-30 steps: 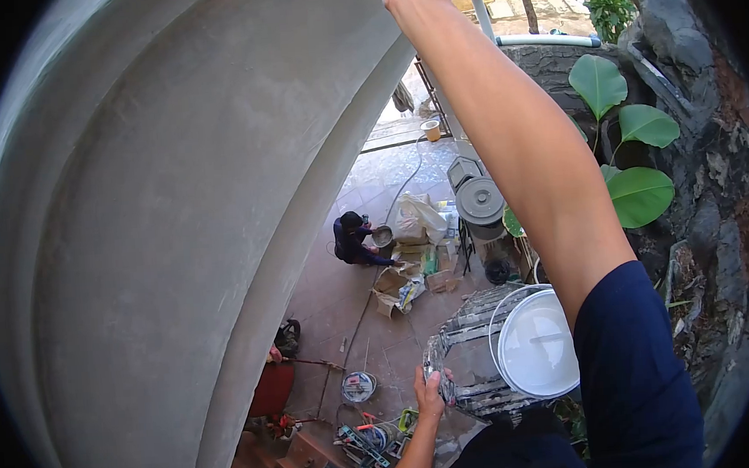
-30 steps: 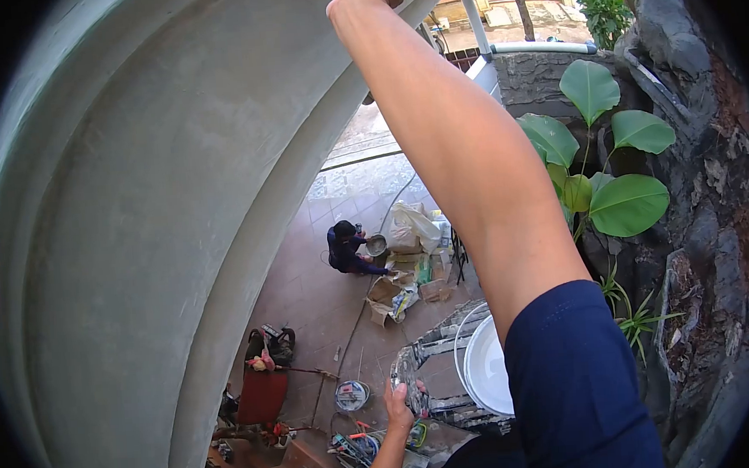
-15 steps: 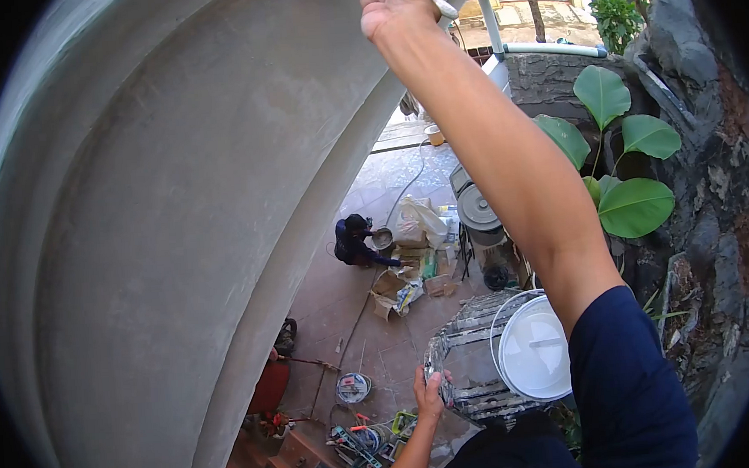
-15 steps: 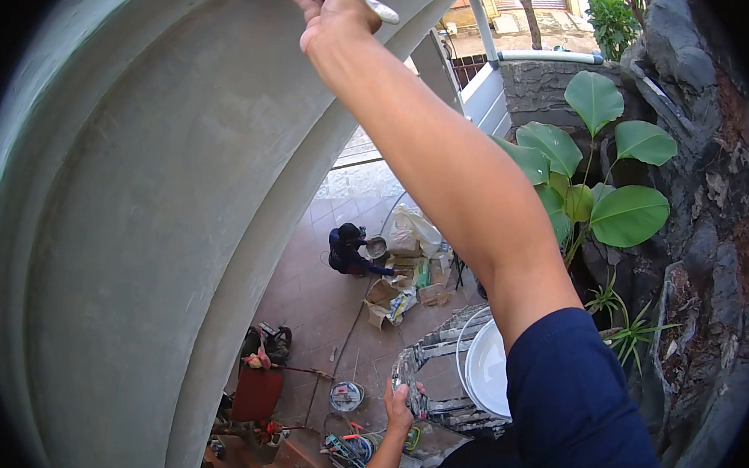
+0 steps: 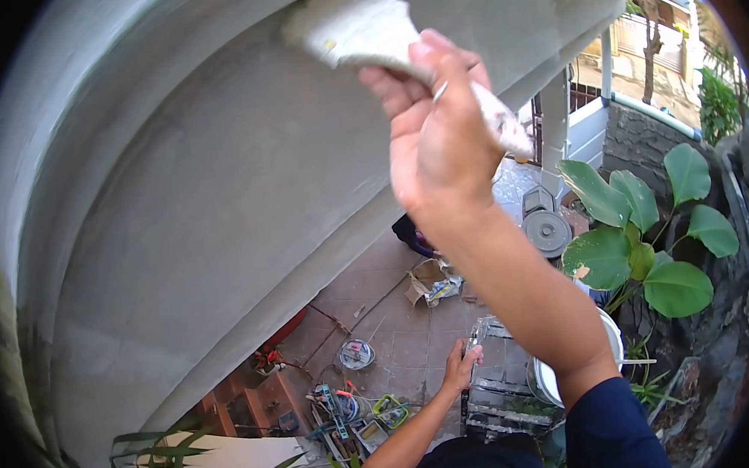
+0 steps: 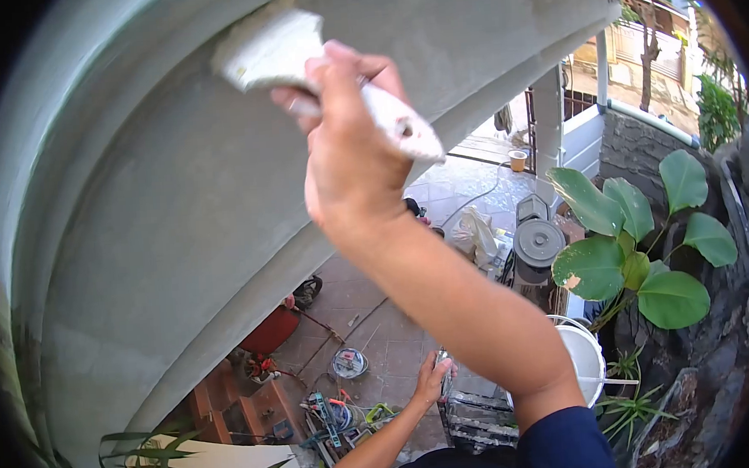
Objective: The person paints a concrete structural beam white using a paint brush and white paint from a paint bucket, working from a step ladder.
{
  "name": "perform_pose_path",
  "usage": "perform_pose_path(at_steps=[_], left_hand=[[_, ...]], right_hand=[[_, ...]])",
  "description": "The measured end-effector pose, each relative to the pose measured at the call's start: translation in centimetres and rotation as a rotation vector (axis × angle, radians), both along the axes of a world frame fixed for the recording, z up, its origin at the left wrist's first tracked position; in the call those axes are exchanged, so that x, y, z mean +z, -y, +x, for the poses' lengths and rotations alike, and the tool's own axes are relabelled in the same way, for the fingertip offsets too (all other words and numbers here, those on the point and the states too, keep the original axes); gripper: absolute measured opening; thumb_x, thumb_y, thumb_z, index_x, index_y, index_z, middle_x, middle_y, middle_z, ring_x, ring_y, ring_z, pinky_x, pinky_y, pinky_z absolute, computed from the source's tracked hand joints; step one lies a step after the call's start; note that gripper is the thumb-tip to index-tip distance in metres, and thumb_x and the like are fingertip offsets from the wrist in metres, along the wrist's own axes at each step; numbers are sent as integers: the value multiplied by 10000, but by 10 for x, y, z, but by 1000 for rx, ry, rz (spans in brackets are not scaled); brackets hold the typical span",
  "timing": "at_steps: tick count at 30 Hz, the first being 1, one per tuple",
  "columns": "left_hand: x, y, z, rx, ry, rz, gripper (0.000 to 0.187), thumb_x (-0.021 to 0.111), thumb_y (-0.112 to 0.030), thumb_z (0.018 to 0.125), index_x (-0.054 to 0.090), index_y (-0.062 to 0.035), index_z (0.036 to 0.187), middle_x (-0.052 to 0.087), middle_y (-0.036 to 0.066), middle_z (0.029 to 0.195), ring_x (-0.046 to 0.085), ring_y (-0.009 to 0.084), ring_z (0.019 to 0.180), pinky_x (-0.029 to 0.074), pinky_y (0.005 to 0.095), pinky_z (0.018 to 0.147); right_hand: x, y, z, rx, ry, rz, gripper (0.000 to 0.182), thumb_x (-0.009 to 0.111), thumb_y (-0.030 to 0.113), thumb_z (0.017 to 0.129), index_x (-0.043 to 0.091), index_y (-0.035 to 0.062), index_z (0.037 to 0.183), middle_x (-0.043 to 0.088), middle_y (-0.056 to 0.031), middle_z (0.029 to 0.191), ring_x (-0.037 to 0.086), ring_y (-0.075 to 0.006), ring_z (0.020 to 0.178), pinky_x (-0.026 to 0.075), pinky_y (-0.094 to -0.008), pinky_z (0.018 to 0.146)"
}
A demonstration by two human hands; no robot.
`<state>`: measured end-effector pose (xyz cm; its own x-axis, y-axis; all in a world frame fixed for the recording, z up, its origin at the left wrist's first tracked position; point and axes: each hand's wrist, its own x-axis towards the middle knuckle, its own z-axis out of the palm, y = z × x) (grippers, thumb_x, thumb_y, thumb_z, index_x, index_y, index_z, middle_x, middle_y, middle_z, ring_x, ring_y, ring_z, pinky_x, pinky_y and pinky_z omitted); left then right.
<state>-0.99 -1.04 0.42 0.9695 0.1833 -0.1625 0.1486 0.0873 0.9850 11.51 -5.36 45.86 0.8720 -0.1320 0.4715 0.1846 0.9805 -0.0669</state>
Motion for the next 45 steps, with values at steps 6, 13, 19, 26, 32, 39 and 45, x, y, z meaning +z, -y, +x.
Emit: perform_pose_path(at_steps=[6, 13, 19, 26, 32, 39, 45], left_hand=[[-76, -12, -7, -97, 50, 112, 591, 636, -301, 936, 432, -28, 1420, 468, 165, 1438, 430, 283, 1325, 357, 435, 1092], [-83, -3, 0, -79, 118, 139, 504, 639, -339, 921, 485, -15, 1274, 537, 131, 1205, 500, 240, 1111, 403, 389, 937], [-71, -4, 1, -43, 154, 167, 455, 642, -373, 908, 530, -4, 1150, 596, 103, 1006, 559, 202, 927, 443, 350, 805], [-15, 0, 3, 19, 70, -1, 455, 666, -428, 885, 532, -11, 1006, 602, 47, 766, 575, 134, 701, 459, 294, 642], [-15, 1, 2, 13, 31, 70, 452, 640, -434, 901, 508, -21, 1029, 603, 65, 790, 576, 140, 718, 465, 296, 663], [-13, 0, 4, 19, -24, 134, 414, 618, -376, 929, 530, -12, 1105, 595, 53, 762, 567, 126, 694, 464, 294, 659], [-66, 0, 17, 47, 162, 95, 641, 650, -518, 861, 498, -1, 1209, 632, 108, 859, 596, 168, 723, 490, 322, 668]], right_hand=[[-16, -71, -88, 78, 191, -248, 257, 603, 89, 923, 470, 1, 1124, 610, -183, 1081, 624, -227, 1008, 527, -384, 905], [-24, -96, -143, 87, 424, -393, 166, 655, 91, 906, 578, -17, 1006, 651, -181, 1129, 619, -133, 938, 521, -271, 796], [3, -123, -148, -287, 774, -225, 154, 627, -29, 728, 577, -3, 871, 600, -162, 777, 595, -373, 659, 504, -370, 588], [16, -54, -68, -246, 428, -508, 102, 694, 83, 846, 673, -12, 876, 682, -70, 749, 630, -110, 637, 526, -266, 579], [-2, 51, 76, -335, 20, -207, 238, 670, 36, 863, 566, -92, 1035, 620, -207, 1044, 679, -310, 918, 625, -419, 808], [5, 34, 52, -219, -96, -41, 296, 554, 42, 922, 488, -164, 1124, 579, -269, 1142, 615, -384, 1086, 517, -461, 1035], [-23, -54, -124, -453, 446, -679, 205, 629, 43, 881, 603, -41, 1066, 660, -187, 1040, 669, -249, 957, 544, -349, 857]])
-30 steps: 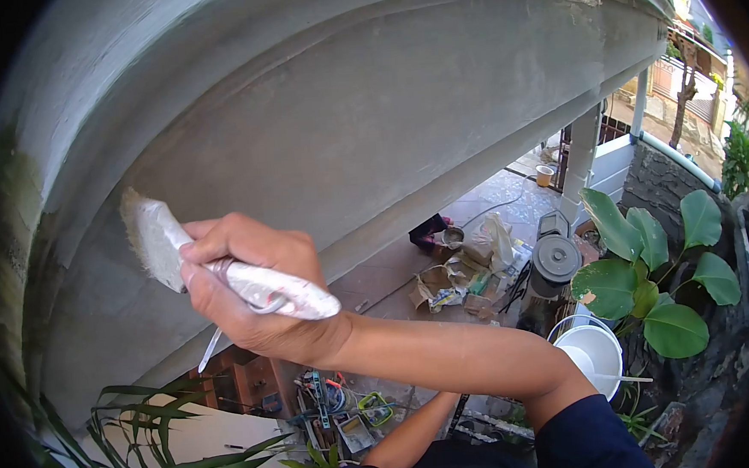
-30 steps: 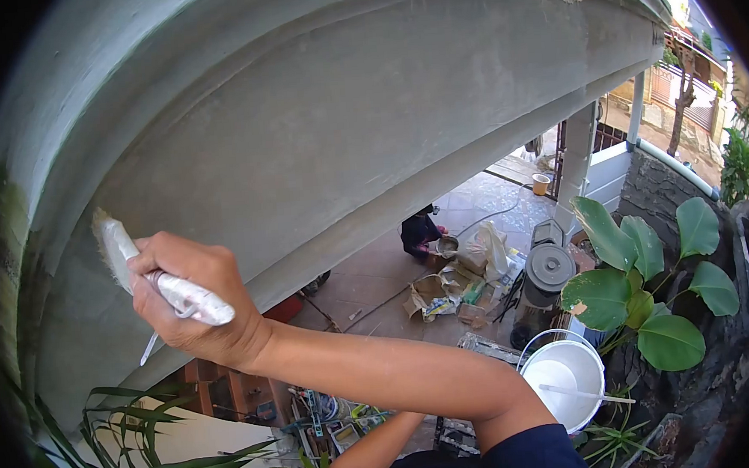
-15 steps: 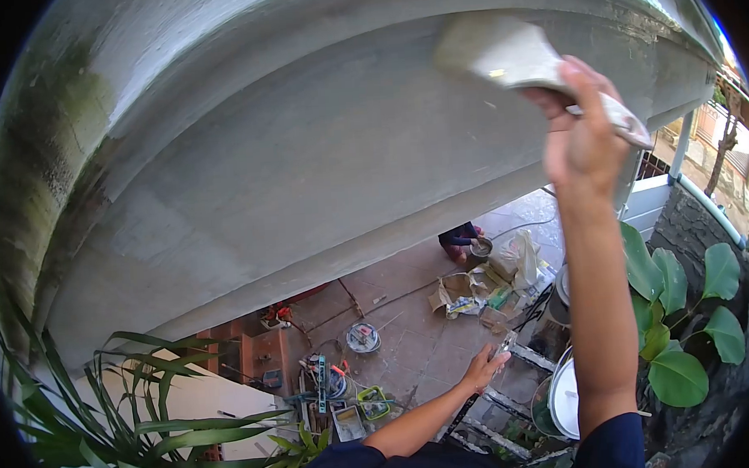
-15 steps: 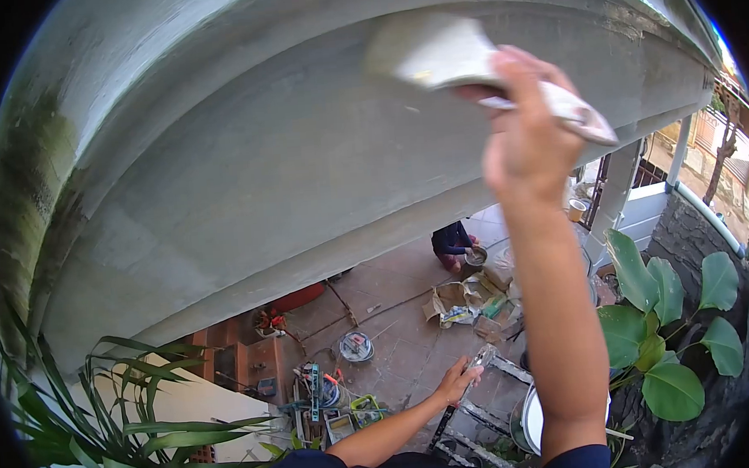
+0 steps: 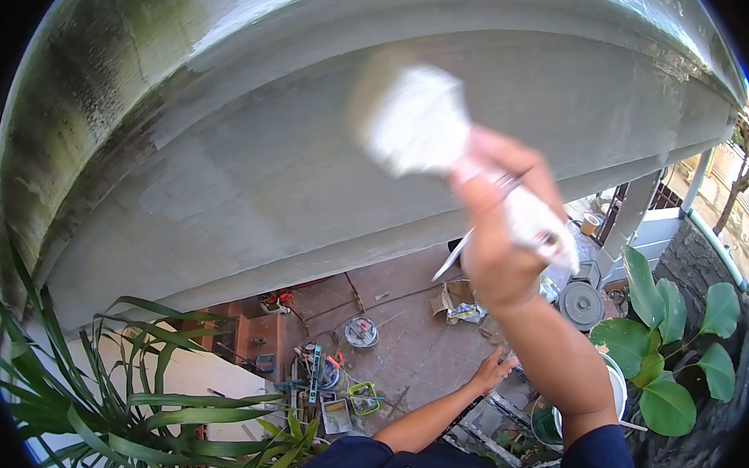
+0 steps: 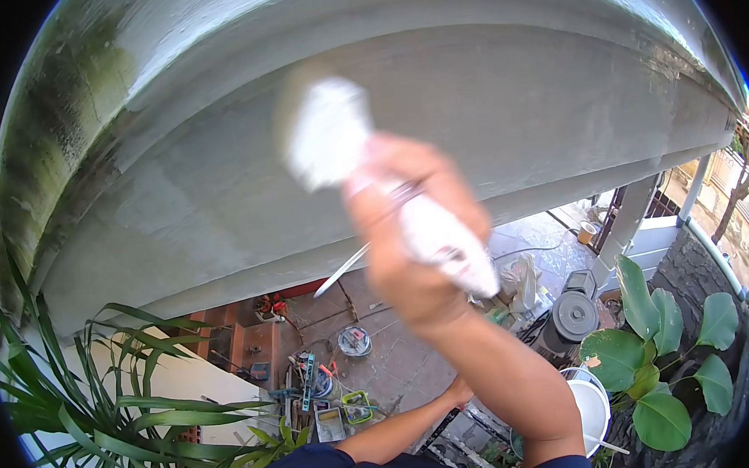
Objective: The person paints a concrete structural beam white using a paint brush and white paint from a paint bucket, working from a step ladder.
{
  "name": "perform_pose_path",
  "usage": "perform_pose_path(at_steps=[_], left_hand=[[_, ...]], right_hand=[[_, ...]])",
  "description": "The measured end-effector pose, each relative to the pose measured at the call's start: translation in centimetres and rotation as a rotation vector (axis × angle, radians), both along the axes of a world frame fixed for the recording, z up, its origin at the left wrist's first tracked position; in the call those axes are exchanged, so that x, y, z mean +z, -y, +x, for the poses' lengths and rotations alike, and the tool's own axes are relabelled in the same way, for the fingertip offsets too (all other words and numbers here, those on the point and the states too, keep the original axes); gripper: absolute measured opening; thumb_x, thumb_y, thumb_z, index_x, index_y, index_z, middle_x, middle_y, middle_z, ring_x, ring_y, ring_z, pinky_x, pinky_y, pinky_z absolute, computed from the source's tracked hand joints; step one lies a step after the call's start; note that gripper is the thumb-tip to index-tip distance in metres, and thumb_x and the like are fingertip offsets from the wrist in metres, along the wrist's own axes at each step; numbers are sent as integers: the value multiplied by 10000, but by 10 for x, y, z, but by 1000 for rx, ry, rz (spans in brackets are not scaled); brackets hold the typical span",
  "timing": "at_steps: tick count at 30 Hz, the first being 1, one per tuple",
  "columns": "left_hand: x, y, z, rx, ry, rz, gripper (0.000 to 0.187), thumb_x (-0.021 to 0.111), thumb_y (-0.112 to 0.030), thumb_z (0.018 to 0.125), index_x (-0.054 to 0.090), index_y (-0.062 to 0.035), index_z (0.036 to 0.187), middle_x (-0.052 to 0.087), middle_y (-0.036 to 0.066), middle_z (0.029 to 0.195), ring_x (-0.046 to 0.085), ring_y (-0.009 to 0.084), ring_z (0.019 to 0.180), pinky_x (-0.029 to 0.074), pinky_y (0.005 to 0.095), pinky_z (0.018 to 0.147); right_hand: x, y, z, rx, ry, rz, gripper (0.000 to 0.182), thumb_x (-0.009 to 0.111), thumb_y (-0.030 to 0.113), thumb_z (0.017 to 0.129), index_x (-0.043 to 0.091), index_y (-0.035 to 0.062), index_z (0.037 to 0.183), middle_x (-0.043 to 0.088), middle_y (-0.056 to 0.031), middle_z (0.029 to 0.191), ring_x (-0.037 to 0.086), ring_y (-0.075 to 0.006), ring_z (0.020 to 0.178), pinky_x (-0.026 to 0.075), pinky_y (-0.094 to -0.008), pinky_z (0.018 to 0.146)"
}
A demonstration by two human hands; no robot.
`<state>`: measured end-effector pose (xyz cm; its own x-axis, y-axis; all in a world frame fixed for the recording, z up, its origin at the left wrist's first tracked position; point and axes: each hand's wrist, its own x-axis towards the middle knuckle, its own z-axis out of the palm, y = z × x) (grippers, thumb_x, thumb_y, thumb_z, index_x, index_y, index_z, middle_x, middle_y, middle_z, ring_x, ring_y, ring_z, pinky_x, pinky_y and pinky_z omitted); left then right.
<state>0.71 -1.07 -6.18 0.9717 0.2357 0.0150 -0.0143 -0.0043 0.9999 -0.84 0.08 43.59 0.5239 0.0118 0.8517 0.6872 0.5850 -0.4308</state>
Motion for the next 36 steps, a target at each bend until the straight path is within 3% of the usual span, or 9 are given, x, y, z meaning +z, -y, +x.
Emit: perform_pose_path(at_steps=[1, 2, 5, 9, 12, 15, 22, 28, 36], left_hand=[[-18, 0, 3, -4, 58, 11, 636, 650, -514, 862, 498, -2, 1206, 632, 110, 861, 597, 170, 719, 492, 322, 665], [-30, 1, 5, -24, 106, 33, 630, 651, -511, 861, 498, -2, 1200, 632, 112, 861, 598, 171, 715, 494, 320, 661], [11, 3, -7, 17, 14, 45, 623, 659, -524, 848, 503, -11, 1165, 630, 120, 871, 598, 170, 721, 496, 311, 663], [25, -3, -5, -34, -139, -61, 648, 669, -560, 828, 506, -20, 1148, 630, 117, 870, 598, 164, 735, 489, 298, 667], [29, -3, -6, -36, -165, -68, 562, 659, -518, 862, 528, -26, 1098, 619, 76, 839, 589, 142, 738, 477, 299, 667], [52, 0, -12, -53, -153, -67, 447, 635, -435, 903, 520, -26, 1043, 606, 64, 802, 583, 130, 725, 471, 285, 673], [59, -1, -13, -57, -154, -43, 383, 622, -389, 917, 514, -34, 1015, 614, 77, 792, 600, 135, 719, 482, 284, 678], [61, -1, -15, -47, -170, -137, 363, 610, -376, 917, 521, -26, 946, 651, 101, 795, 629, 161, 726, 495, 300, 680], [61, -5, -17, -71, -154, -77, 322, 588, -337, 922, 515, -25, 945, 656, 116, 814, 631, 166, 727, 505, 307, 693]], right_hand=[[-1, -9, -6, -67, 348, 59, 197, 641, -1, 847, 638, -31, 1041, 682, -184, 1008, 685, -241, 888, 545, -324, 799], [4, -17, -21, -58, 479, 60, 176, 710, 25, 796, 683, -26, 963, 689, -187, 932, 698, -299, 820, 590, -352, 752], [43, -40, -37, -193, 935, 234, 222, 639, 147, 723, 660, -47, 831, 662, -207, 923, 665, -314, 840, 579, -409, 806], [79, -22, -30, -398, 1264, 92, 256, 596, 200, 670, 622, -48, 728, 639, -178, 856, 626, -281, 775, 559, -415, 840], [97, 14, 2, -519, 1386, -38, 253, 598, 192, 678, 624, -51, 739, 643, -167, 853, 636, -276, 780, 561, -398, 820], [98, 53, 56, -607, 1420, -77, 199, 665, 100, 771, 679, -62, 886, 677, -216, 1059, 686, -342, 966, 592, -419, 843], [84, 162, 175, -889, 1236, -276, 341, 715, -114, 697, 676, 36, 1000, 688, -142, 1093, 682, -326, 1007, 589, -384, 847], [59, 231, 273, -1066, 1104, -302, 301, 712, -60, 745, 677, 70, 1014, 674, -123, 1127, 664, -302, 1048, 565, -358, 890], [34, 283, 361, -1209, 626, -197, 234, 694, 23, 806, 682, 76, 1033, 698, -131, 1094, 684, -289, 995, 559, -335, 861]])
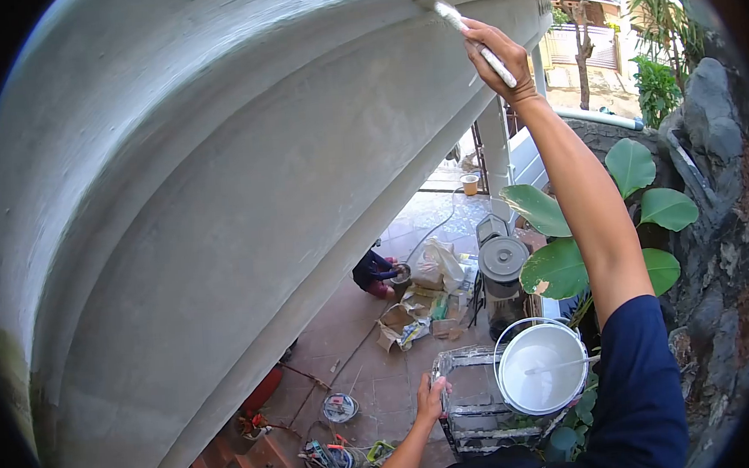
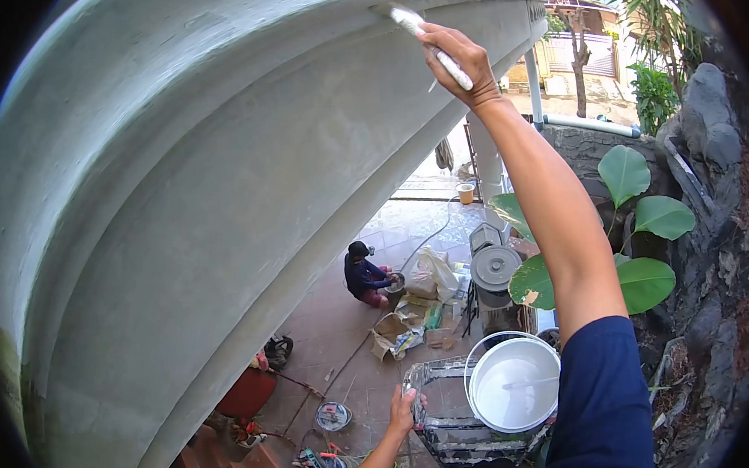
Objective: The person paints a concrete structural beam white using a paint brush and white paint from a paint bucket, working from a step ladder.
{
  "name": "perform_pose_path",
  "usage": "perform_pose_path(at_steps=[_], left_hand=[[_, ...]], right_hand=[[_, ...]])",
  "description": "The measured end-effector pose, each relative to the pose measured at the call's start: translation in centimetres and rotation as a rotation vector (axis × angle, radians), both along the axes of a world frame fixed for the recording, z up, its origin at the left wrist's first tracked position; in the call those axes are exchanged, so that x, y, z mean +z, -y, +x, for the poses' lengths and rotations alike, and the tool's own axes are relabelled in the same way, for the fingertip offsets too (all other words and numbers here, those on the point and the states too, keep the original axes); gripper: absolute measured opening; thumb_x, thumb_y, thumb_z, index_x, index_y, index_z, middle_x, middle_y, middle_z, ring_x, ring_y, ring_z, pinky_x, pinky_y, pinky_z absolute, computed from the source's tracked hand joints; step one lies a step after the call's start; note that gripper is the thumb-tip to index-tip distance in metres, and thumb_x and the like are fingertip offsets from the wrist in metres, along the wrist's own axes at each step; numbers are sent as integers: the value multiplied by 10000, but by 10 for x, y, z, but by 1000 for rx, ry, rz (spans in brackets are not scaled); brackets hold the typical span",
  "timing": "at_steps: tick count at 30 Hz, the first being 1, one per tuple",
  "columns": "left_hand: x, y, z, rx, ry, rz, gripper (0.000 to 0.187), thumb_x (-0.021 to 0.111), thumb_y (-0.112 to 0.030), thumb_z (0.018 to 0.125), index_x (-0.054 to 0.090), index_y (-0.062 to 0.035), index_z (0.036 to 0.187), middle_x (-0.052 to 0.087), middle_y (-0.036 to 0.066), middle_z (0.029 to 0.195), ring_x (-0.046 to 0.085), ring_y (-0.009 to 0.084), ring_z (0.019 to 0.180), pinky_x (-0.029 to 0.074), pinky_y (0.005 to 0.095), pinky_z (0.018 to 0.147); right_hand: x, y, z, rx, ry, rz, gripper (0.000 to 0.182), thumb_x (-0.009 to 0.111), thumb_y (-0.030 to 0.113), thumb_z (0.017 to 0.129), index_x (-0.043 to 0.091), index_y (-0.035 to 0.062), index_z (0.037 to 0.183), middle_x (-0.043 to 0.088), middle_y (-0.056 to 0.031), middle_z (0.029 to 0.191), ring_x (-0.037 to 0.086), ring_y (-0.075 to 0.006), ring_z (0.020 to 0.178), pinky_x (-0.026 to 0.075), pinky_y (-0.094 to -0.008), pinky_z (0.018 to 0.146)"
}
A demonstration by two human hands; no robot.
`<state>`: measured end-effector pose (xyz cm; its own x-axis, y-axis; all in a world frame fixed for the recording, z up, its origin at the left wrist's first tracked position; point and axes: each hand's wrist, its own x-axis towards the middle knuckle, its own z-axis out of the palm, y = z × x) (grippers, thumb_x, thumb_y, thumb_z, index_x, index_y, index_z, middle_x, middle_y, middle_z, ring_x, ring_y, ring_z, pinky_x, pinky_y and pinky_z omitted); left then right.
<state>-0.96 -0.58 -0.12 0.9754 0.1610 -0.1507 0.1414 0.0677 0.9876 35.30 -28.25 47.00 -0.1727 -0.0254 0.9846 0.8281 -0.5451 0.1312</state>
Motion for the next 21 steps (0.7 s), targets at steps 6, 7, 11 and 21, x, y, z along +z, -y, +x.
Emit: perform_pose_path(at_steps=[6, 7, 11, 21], left_hand=[[-2, -1, 0, 0, 8, -28, 301, 581, -316, 921, 511, -24, 941, 653, 112, 809, 628, 167, 732, 501, 303, 702], [-2, 0, 1, 1, 14, -36, 299, 581, -313, 920, 510, -24, 940, 653, 112, 809, 628, 167, 734, 500, 303, 705], [-1, -1, 0, 3, 12, -26, 298, 584, -310, 906, 511, -23, 933, 654, 111, 809, 623, 169, 739, 496, 308, 715], [-12, -3, -2, -5, 8, -53, 315, 589, -327, 887, 518, -27, 953, 657, 104, 818, 618, 159, 763, 490, 300, 731]], right_hand=[[-2, 22, 56, 20, -182, 230, 219, 701, 107, 818, 700, 112, 1038, 716, -117, 925, 694, -243, 827, 546, -305, 760], [-1, 26, 62, 21, -271, 287, 214, 703, 130, 823, 704, 121, 1036, 716, -114, 886, 691, -228, 789, 540, -296, 737], [6, 48, 92, -34, -478, 618, 240, 731, 261, 796, 720, 128, 995, 707, -92, 802, 666, -184, 728, 517, -301, 707], [-24, 27, 130, -25, -447, 580, 248, 730, 269, 780, 737, 141, 992, 709, -116, 797, 693, -214, 759, 526, -317, 736]])
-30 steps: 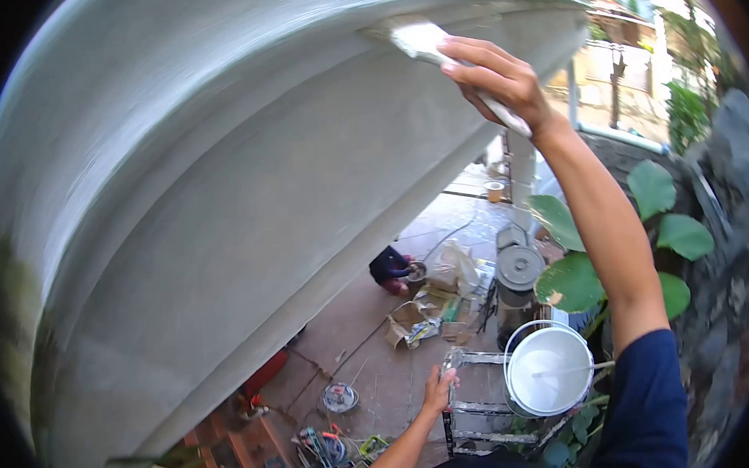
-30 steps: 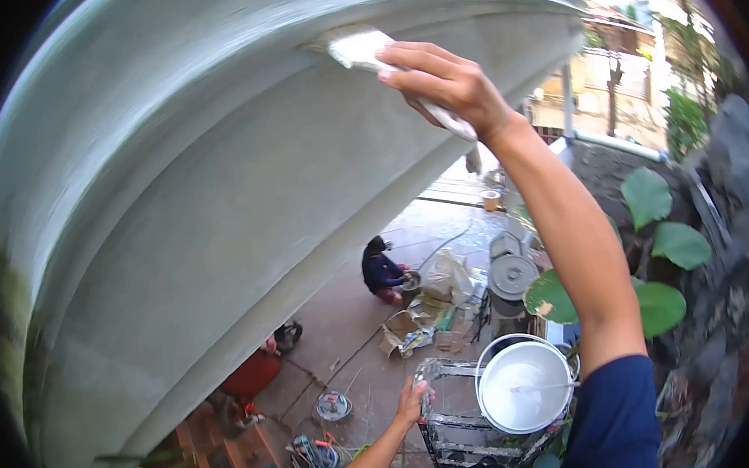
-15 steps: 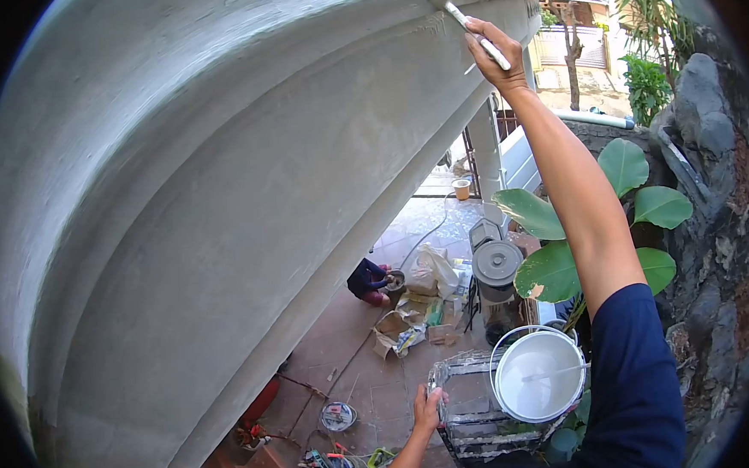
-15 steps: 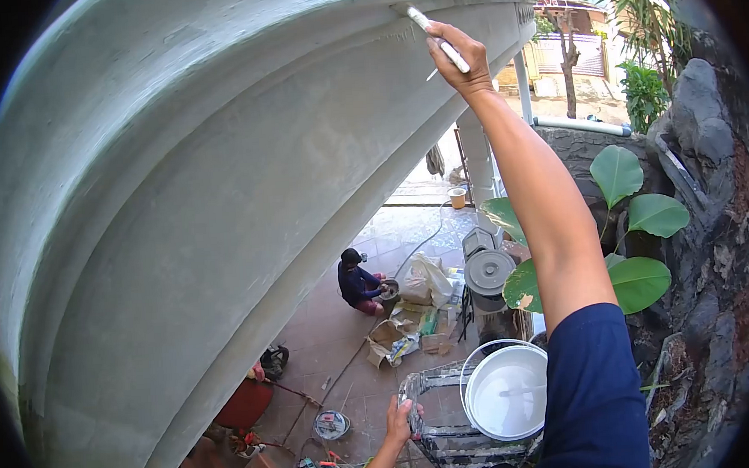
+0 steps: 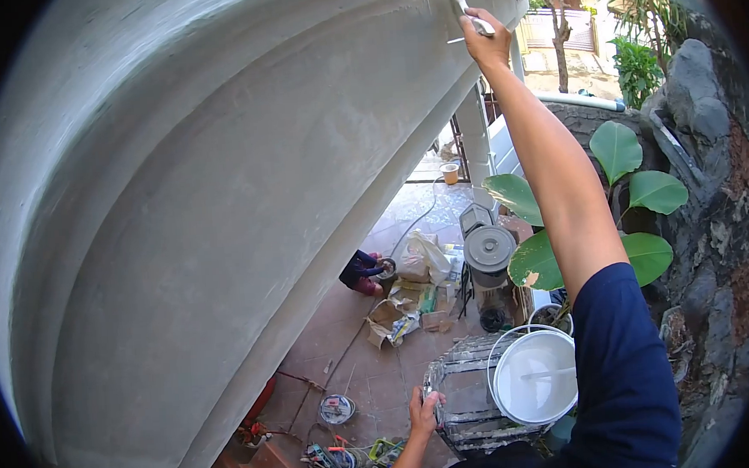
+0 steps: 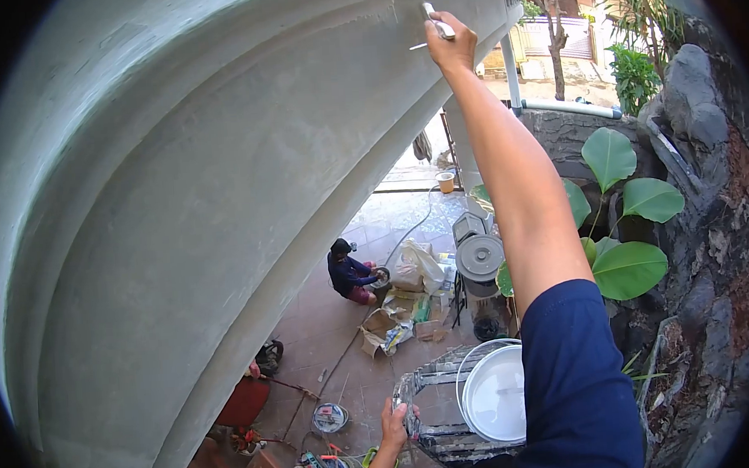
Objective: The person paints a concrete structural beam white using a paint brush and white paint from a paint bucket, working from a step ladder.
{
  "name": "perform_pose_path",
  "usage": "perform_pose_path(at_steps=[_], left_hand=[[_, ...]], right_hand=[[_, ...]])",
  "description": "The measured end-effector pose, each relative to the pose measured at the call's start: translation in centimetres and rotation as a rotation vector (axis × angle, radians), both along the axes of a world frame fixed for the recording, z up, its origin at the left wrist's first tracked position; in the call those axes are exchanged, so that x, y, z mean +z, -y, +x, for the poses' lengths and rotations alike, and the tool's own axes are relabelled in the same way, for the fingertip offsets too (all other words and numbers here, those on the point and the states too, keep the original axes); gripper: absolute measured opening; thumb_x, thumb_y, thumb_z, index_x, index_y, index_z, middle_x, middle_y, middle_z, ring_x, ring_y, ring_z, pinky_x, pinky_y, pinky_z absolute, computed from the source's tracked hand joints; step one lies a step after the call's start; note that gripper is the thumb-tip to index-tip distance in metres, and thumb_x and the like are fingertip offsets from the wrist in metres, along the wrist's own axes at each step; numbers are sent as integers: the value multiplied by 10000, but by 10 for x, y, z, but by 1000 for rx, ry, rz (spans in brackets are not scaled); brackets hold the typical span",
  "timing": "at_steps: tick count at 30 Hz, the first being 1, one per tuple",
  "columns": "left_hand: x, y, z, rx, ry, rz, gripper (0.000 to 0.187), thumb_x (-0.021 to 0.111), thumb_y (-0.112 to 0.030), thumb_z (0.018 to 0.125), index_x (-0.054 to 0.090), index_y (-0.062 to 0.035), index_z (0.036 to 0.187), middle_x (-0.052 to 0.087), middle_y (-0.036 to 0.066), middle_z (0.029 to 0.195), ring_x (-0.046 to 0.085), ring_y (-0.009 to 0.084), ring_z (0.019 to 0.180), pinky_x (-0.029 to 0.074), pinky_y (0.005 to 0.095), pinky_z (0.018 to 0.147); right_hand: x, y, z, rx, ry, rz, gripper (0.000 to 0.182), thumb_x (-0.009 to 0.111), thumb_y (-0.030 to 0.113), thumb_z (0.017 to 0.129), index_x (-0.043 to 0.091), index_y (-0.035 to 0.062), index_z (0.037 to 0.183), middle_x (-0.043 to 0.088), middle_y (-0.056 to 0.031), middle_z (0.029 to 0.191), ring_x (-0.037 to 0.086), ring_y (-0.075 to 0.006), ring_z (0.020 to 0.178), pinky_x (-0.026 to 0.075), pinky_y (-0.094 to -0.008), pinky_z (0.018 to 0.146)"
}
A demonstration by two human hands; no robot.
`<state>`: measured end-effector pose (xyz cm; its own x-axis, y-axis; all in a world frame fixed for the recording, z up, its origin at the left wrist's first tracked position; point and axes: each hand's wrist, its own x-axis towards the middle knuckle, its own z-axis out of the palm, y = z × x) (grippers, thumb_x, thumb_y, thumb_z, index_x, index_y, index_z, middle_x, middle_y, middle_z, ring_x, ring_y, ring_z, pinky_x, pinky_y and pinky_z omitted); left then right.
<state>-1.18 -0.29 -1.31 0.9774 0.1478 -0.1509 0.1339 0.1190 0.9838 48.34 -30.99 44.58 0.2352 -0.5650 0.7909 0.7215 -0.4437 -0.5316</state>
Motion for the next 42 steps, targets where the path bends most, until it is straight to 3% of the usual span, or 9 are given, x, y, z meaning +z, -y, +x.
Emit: perform_pose_path(at_steps=[6, 10, 20, 24, 29, 33, 35, 38, 42], left_hand=[[14, 3, 2, 5, -16, 17, 328, 591, -338, 883, 512, -29, 962, 658, 100, 827, 617, 155, 770, 491, 296, 727], [12, 3, 1, 11, -17, 10, 331, 586, -343, 885, 509, -31, 964, 657, 96, 820, 613, 151, 764, 487, 292, 713], [18, 6, 0, 19, -19, 9, 332, 578, -343, 895, 504, -33, 989, 647, 96, 817, 606, 152, 713, 488, 292, 653], [38, 7, -1, -17, -102, -35, 343, 575, -346, 898, 492, -33, 1008, 645, 110, 841, 612, 158, 724, 500, 300, 648], [25, 5, 0, -11, -2, 5, 377, 580, -362, 883, 488, -21, 1014, 645, 114, 846, 617, 160, 748, 505, 300, 656], [23, 5, -1, 1, -10, 0, 382, 589, -353, 870, 486, -17, 1020, 646, 115, 847, 618, 162, 761, 504, 294, 677], [26, 6, -3, 10, -18, -4, 381, 590, -351, 870, 487, -19, 1026, 646, 114, 851, 616, 160, 766, 502, 297, 682], [32, 4, -1, -12, -56, -30, 381, 592, -348, 869, 486, -21, 1034, 646, 112, 861, 615, 158, 778, 500, 299, 694], [22, 2, -2, -11, -39, -33, 382, 602, -345, 864, 488, -22, 1032, 646, 112, 873, 620, 161, 795, 500, 301, 706]], right_hand=[[26, -6, -3, 110, -22, 0, 292, 736, 309, 777, 758, 147, 1019, 725, -94, 812, 679, -183, 735, 529, -298, 769], [31, -16, -27, 125, 25, -129, 285, 739, 295, 816, 755, 138, 1053, 741, -56, 856, 670, -109, 775, 519, -256, 774], [9, -114, -178, 169, 478, -380, 207, 685, 147, 815, 720, 29, 981, 700, -235, 1006, 701, -338, 943, 552, -364, 856], [-9, -131, -221, 261, 614, -629, 248, 695, 84, 774, 706, 40, 1017, 683, -206, 1099, 679, -331, 1006, 565, -378, 862], [-32, -80, -149, -9, 655, -949, 306, 686, 117, 786, 687, 92, 1091, 642, -110, 1231, 606, -293, 1152, 536, -365, 963], [-20, -23, -69, -136, 546, -766, 318, 709, 52, 752, 684, 67, 1069, 661, -172, 1159, 647, -316, 1054, 540, -381, 907], [-2, -4, -37, -185, 485, -595, 151, 592, 38, 844, 652, 14, 980, 677, -184, 1006, 671, -333, 951, 547, -393, 838], [12, 22, -2, -112, 311, -530, 187, 625, 18, 779, 673, 5, 960, 671, -207, 984, 658, -374, 952, 526, -383, 840], [22, 7, 7, -134, 345, -523, 183, 623, 21, 796, 679, 10, 969, 679, -210, 1011, 659, -376, 968, 526, -391, 856]])
